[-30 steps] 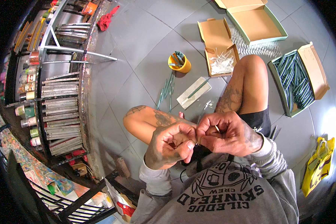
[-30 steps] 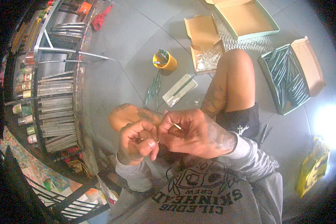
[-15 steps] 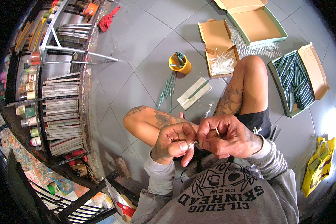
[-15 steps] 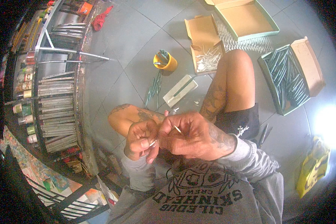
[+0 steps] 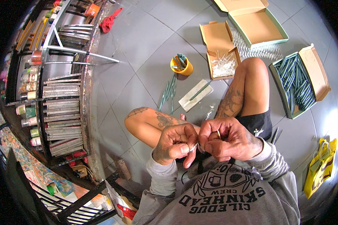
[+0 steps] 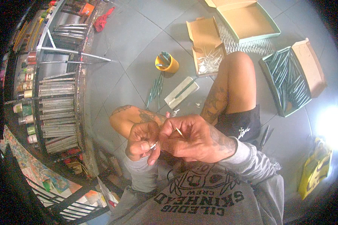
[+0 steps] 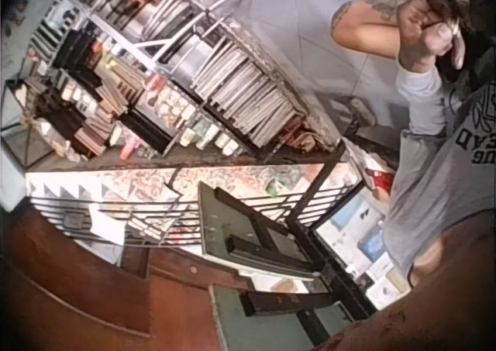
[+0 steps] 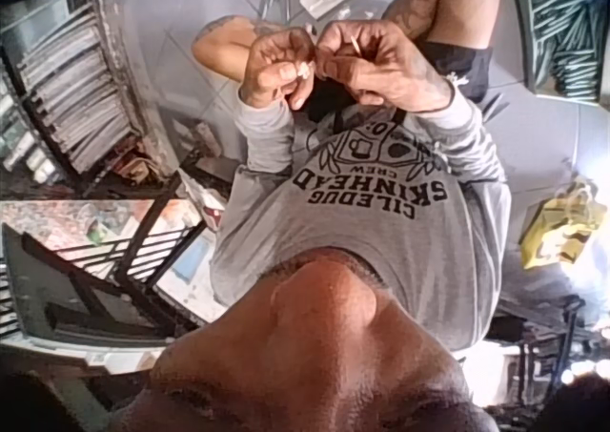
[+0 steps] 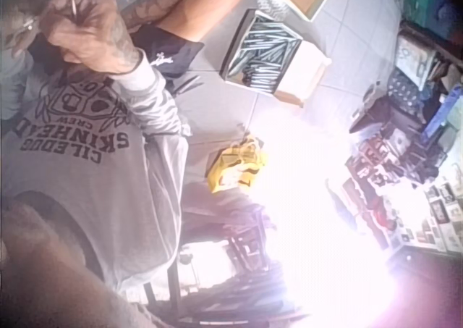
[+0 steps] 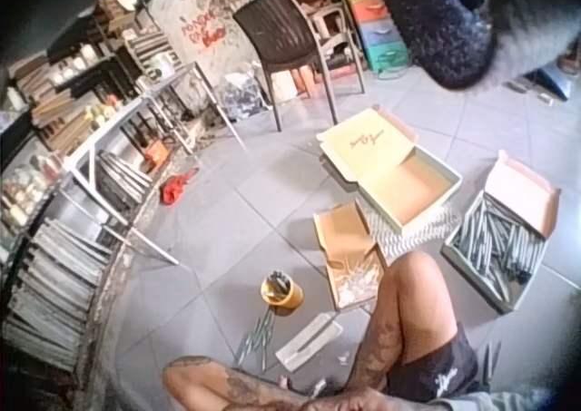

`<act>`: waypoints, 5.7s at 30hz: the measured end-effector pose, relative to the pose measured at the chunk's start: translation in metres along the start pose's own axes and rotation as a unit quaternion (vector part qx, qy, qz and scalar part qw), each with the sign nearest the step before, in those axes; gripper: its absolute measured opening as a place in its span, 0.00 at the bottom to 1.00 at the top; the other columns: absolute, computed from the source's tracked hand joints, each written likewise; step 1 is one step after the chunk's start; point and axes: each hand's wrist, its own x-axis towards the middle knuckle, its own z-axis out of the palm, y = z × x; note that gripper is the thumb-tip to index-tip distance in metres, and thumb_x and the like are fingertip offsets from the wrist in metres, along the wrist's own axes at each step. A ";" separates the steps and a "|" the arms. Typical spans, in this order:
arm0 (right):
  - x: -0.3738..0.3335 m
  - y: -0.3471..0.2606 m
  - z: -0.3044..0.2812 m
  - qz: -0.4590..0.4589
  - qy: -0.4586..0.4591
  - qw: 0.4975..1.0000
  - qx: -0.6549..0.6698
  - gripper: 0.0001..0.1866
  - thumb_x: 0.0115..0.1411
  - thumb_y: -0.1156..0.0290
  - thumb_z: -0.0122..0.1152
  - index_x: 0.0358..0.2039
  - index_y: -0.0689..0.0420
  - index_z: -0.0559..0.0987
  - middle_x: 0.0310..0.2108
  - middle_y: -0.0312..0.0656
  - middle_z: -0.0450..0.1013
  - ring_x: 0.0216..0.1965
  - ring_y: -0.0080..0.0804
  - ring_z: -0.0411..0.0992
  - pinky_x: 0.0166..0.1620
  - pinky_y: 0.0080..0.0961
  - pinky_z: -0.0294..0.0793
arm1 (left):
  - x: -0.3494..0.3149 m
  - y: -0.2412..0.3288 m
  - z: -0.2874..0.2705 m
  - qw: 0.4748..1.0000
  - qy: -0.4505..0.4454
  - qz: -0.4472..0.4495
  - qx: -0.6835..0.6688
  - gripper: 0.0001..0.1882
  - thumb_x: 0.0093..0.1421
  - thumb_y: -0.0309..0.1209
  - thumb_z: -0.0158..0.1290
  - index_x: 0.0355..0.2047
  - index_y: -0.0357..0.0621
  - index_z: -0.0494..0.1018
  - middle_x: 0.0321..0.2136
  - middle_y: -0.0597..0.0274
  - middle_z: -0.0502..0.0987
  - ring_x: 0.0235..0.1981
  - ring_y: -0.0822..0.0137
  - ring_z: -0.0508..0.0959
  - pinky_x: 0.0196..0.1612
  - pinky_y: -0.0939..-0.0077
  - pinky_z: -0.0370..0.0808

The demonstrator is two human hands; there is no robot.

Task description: The person sits on the floor and attaches white plastic tips to green rods by hand. They stand up, reach for a small device on a cluttered workbench, and then return to the floor to continue assembling the items one at a time.

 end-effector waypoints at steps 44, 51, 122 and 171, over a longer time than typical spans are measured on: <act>0.009 0.009 -0.002 0.023 -0.065 0.991 0.116 0.08 0.61 0.70 0.56 0.34 0.62 0.70 0.24 0.33 0.67 0.16 0.16 0.59 0.17 0.15 0.57 | 0.006 -0.025 -0.026 0.991 -0.085 0.051 -0.086 0.13 0.54 0.37 0.51 0.24 0.43 0.61 0.09 0.68 0.67 0.04 0.78 0.65 0.09 0.90 0.53; 0.011 0.009 0.000 0.019 -0.059 0.989 0.136 0.06 0.60 0.72 0.54 0.33 0.62 0.70 0.20 0.32 0.64 0.14 0.15 0.58 0.15 0.15 0.56 | 0.011 -0.030 -0.031 0.981 -0.137 0.065 -0.125 0.11 0.55 0.36 0.50 0.25 0.45 0.61 0.08 0.67 0.69 0.05 0.80 0.63 0.11 0.89 0.53; 0.018 0.013 -0.003 -0.012 0.012 0.997 0.069 0.09 0.58 0.70 0.58 0.34 0.63 0.72 0.18 0.33 0.69 0.13 0.14 0.62 0.15 0.13 0.57 | 0.055 -0.019 -0.052 0.809 -0.543 0.085 -0.210 0.05 0.58 0.43 0.53 0.33 0.68 0.68 0.30 0.81 0.81 0.20 0.81 0.70 0.25 0.86 0.66; 0.013 0.017 0.000 -0.153 0.040 0.987 -0.004 0.07 0.62 0.76 0.50 0.40 0.63 0.71 0.35 0.34 0.71 0.33 0.15 0.67 0.34 0.15 0.66 | 0.028 -0.018 -0.039 0.930 -0.326 0.084 -0.151 0.09 0.57 0.42 0.48 0.28 0.54 0.66 0.12 0.80 0.74 0.11 0.81 0.60 0.17 0.84 0.56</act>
